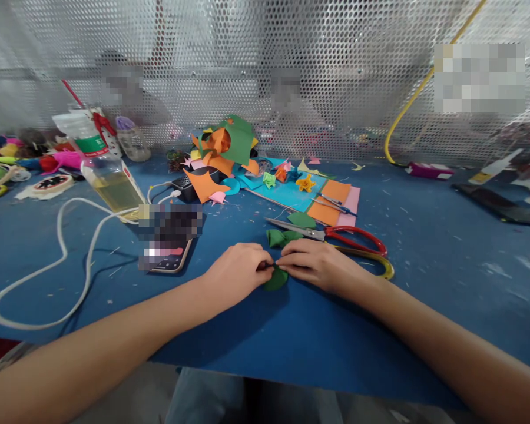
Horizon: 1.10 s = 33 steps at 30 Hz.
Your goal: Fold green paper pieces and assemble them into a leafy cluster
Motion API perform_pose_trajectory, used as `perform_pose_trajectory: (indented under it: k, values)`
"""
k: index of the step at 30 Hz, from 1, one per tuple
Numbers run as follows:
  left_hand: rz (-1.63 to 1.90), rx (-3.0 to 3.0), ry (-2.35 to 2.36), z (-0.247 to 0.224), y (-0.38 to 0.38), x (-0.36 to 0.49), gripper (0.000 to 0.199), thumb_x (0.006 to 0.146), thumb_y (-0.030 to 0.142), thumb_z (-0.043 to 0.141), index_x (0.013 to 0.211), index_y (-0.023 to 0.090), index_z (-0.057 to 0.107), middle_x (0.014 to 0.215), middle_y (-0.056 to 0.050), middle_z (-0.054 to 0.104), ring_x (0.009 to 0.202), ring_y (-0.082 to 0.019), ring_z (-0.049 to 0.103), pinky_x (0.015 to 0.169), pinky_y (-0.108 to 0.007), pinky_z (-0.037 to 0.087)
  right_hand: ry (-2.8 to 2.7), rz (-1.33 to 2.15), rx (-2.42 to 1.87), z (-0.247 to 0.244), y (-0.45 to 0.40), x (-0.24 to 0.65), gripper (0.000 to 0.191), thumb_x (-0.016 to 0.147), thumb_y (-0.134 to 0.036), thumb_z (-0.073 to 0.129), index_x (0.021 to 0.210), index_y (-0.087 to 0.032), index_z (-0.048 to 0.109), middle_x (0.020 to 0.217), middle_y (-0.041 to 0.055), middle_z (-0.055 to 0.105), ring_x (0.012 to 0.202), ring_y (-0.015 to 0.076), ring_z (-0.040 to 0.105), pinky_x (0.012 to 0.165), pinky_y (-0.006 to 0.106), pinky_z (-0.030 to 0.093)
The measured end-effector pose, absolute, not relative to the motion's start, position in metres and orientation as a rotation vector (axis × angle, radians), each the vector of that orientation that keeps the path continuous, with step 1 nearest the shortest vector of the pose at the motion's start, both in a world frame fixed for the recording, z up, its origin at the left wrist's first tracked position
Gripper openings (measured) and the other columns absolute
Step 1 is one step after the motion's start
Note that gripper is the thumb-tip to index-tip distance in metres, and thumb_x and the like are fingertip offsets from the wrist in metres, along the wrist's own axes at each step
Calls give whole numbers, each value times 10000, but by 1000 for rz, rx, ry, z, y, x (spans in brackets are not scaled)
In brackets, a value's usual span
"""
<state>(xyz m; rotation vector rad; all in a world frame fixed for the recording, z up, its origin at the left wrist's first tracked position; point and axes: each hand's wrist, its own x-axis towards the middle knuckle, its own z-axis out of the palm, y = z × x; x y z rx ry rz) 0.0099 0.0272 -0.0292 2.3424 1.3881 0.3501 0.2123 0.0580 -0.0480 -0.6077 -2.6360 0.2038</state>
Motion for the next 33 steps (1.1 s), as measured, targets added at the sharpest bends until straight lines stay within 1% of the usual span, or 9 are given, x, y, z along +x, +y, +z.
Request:
perform_pose_trajectory:
  k: [3,10,13,18,23,29,33]
  values:
    - [376,2346,1352,-31,27,12,146,782,180,562,786,174,708,778,-30,649,717,-146,583,655,-246,408,-2650,216,-613,-49,59,212,262,899,-293,446,962,-201,684,931,80,650,818,175,620,724,285,497]
    - [322,2429,1287,-30,26,12,178,806,151,537,735,166,700,753,-23,644,705,-138,586,643,-236,401,-2653,201,-567,-49,59,212,269,905,-280,434,925,-189,686,912,80,650,790,167,620,701,269,490]
    - [286,2474,1285,-31,25,12,193,827,168,524,744,163,698,779,-28,647,726,-145,599,653,-238,408,-2666,170,-564,-48,59,212,270,906,-282,429,924,-190,683,917,78,650,800,166,621,706,266,492]
    - [239,2555,1279,-28,23,12,222,844,176,497,769,158,706,761,-36,635,712,-156,608,631,-252,422,-2678,163,-552,-47,59,214,247,892,-257,459,911,-166,688,895,80,650,784,170,623,696,272,502]
    - [250,2577,1314,-26,19,11,227,836,175,494,767,163,710,751,-38,628,685,-155,608,628,-260,434,-2621,167,-595,-48,58,216,223,878,-254,490,883,-169,697,885,72,651,759,159,625,694,265,504]
    - [254,2565,1349,-26,17,11,232,820,185,496,724,171,707,724,-39,626,657,-157,598,589,-258,415,-2615,214,-656,-44,57,217,204,865,-226,508,842,-155,698,863,76,644,740,162,626,698,279,501]
    - [324,2468,1370,-26,19,13,176,787,193,523,712,170,681,713,-24,620,648,-150,575,586,-255,399,-2603,302,-706,-44,57,217,168,852,-224,522,883,-161,675,898,75,633,792,166,616,729,287,492]
